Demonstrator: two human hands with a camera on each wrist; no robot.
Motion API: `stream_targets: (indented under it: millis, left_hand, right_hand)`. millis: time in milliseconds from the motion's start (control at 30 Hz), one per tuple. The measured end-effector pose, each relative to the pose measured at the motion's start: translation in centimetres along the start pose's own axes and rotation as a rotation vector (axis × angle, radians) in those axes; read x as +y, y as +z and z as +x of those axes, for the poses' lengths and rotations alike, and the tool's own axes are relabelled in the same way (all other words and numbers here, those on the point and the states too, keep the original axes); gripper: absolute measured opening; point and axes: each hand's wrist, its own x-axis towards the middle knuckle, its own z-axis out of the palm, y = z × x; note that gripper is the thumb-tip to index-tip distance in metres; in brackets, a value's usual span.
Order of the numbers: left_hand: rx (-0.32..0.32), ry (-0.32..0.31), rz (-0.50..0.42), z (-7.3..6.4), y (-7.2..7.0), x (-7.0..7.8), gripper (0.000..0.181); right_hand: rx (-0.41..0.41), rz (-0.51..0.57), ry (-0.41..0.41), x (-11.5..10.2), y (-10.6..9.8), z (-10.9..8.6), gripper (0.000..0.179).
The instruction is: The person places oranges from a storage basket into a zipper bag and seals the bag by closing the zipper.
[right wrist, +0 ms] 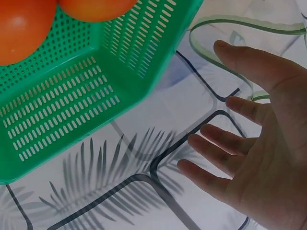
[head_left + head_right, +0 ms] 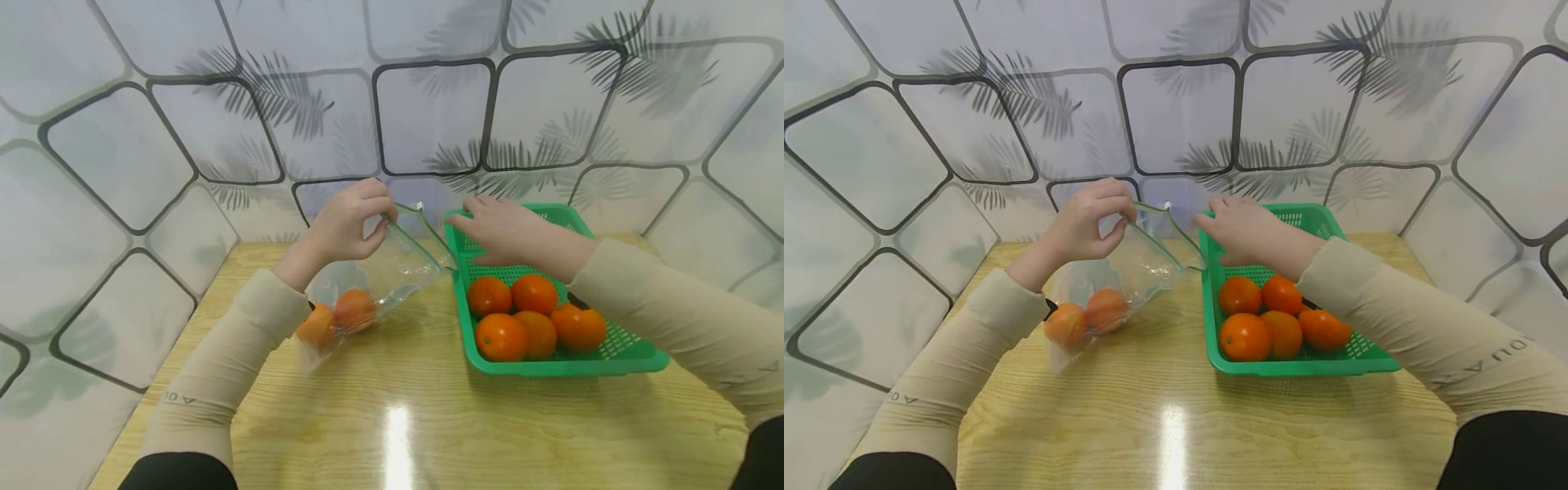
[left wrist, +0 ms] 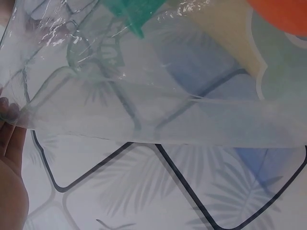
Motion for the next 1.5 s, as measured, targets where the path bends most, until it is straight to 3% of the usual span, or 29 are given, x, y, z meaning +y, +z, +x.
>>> stream_targets:
  millis: [633, 900, 1500]
  left_hand:
    - [-0.014, -0.014, 0.002, 0.0, 0.1, -0.2, 0.017]
    - [-0.016, -0.013, 0.013, 0.1, 0.1, 0.0, 0.017]
    - [0.01, -0.001, 0.02, 0.3, -0.2, 0.1, 0.015]
  right_hand:
    - [-0.03, 0.012, 0.031, 1.6, 0.9, -1.6, 0.086]
    - [-0.081, 0.032, 0.066, 2.3, 1.1, -2.4, 0.094]
    - [-0.093, 0.003, 0.055, 2.9, 2.5, -3.3, 0.093]
